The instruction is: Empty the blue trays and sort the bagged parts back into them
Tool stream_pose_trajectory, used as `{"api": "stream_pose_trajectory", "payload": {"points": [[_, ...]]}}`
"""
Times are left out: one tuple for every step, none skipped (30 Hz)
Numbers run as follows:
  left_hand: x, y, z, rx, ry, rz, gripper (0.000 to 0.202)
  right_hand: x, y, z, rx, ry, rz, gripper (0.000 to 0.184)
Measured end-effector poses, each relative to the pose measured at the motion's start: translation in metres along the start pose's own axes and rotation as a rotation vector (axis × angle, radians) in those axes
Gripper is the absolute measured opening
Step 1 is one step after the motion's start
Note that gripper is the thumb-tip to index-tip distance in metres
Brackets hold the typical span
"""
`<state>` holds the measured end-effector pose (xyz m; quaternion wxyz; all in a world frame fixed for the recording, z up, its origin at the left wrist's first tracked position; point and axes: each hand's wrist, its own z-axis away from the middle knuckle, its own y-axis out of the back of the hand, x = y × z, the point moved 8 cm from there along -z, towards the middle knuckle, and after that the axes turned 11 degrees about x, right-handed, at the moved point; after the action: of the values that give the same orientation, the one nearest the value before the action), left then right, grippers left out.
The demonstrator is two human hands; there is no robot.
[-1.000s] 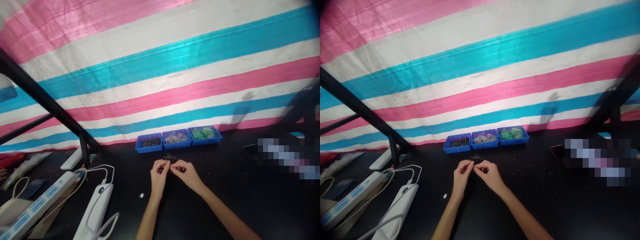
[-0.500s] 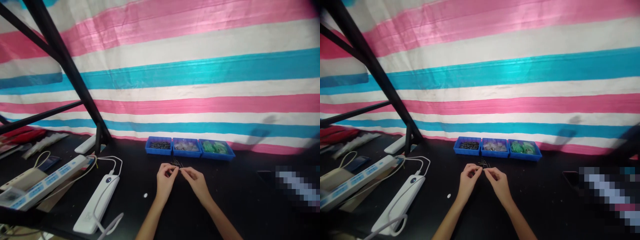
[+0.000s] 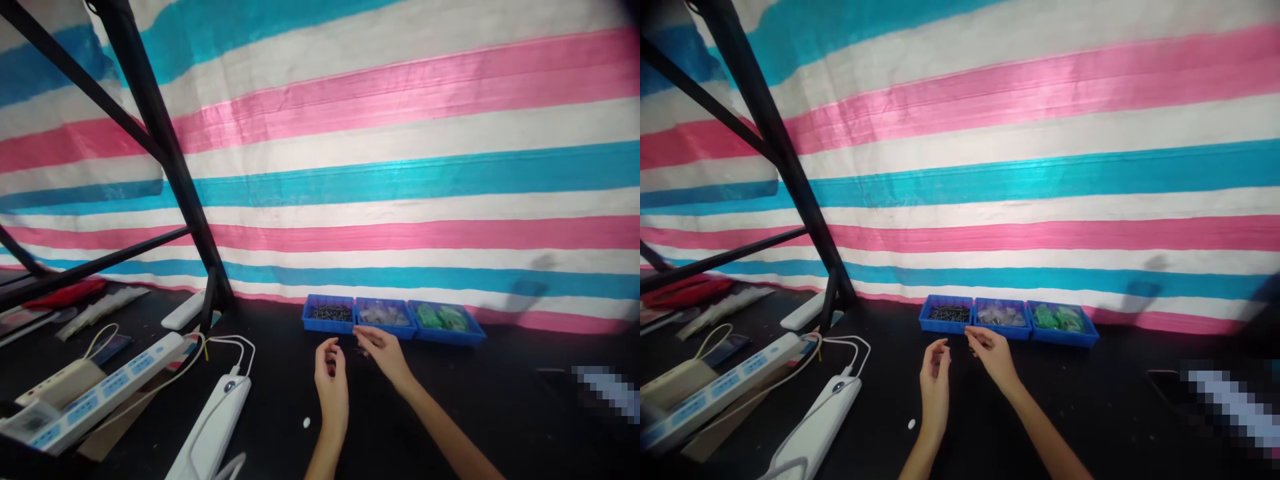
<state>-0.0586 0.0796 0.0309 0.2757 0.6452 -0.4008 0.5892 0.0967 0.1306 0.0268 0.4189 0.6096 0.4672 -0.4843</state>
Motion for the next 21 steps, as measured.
{"api": "stream_pose_trajectory", "payload": {"points": [[0.000, 0.000, -0.001, 0.003, -0.007, -0.004, 0.024, -0.006, -0.001, -0.004, 0.000, 0.026, 0.002, 0.037], [0.000, 0.000, -0.001, 0.003, -0.012, -0.008, 0.023, -0.012, 0.001, -0.007, 0.012, 0.067, 0.021, 0.036], [0.000, 0.000, -0.002, 0.003, -0.014, -0.011, 0.023, -0.017, 0.005, -0.009, 0.029, 0.117, 0.056, 0.033], [0.000, 0.000, -0.002, 0.002, -0.013, -0.012, 0.023, -0.020, 0.010, -0.009, 0.047, 0.169, 0.112, 0.029], [-0.001, 0.000, -0.002, -0.003, -0.008, -0.014, 0.023, -0.021, 0.015, -0.008, 0.064, 0.220, 0.186, 0.026], [-0.002, -0.001, -0.002, -0.010, 0.001, -0.017, 0.024, -0.020, 0.020, -0.005, 0.072, 0.265, 0.276, 0.023], [-0.004, -0.002, -0.001, -0.018, 0.012, -0.022, 0.025, -0.016, 0.025, -0.002, 0.075, 0.300, 0.373, 0.022], [-0.006, -0.002, -0.001, -0.029, 0.025, -0.029, 0.025, -0.011, 0.029, 0.002, 0.078, 0.326, 0.468, 0.021], [-0.008, -0.003, 0.000, -0.039, 0.038, -0.037, 0.026, -0.006, 0.034, 0.006, 0.078, 0.343, 0.555, 0.020], [-0.010, -0.004, 0.000, -0.050, 0.046, -0.047, 0.027, 0.000, 0.037, 0.010, 0.077, 0.353, 0.627, 0.019], [-0.011, -0.006, 0.001, -0.061, 0.048, -0.059, 0.027, 0.006, 0.041, 0.013, 0.077, 0.355, 0.681, 0.019], [-0.012, -0.007, 0.001, -0.072, 0.043, -0.072, 0.027, 0.010, 0.044, 0.016, 0.078, 0.351, 0.723, 0.019], [-0.013, -0.009, 0.002, -0.085, 0.036, -0.085, 0.028, 0.014, 0.047, 0.018, 0.080, 0.343, 0.754, 0.020], [-0.013, -0.010, 0.002, -0.098, 0.028, -0.098, 0.028, 0.016, 0.051, 0.019, 0.083, 0.336, 0.777, 0.021], [-0.014, -0.012, 0.003, -0.114, 0.022, -0.109, 0.028, 0.016, 0.054, 0.020, 0.088, 0.331, 0.794, 0.022], [-0.015, -0.014, 0.003, -0.131, 0.018, -0.119, 0.029, 0.016, 0.057, 0.022, 0.093, 0.328, 0.807, 0.023], [-0.016, -0.016, 0.004, -0.150, 0.016, -0.126, 0.029, 0.015, 0.061, 0.023, 0.098, 0.327, 0.815, 0.023], [-0.016, -0.019, 0.005, -0.169, 0.012, -0.133, 0.029, 0.014, 0.064, 0.025, 0.102, 0.324, 0.819, 0.023], [-0.017, -0.021, 0.006, -0.189, 0.006, -0.142, 0.029, 0.013, 0.068, 0.027, 0.108, 0.318, 0.820, 0.023], [-0.017, -0.023, 0.007, -0.210, -0.001, -0.150, 0.028, 0.012, 0.071, 0.029, 0.117, 0.307, 0.820, 0.023], [-0.017, -0.025, 0.008, -0.230, -0.008, -0.160, 0.028, 0.011, 0.075, 0.031, 0.128, 0.291, 0.817, 0.023]]}}
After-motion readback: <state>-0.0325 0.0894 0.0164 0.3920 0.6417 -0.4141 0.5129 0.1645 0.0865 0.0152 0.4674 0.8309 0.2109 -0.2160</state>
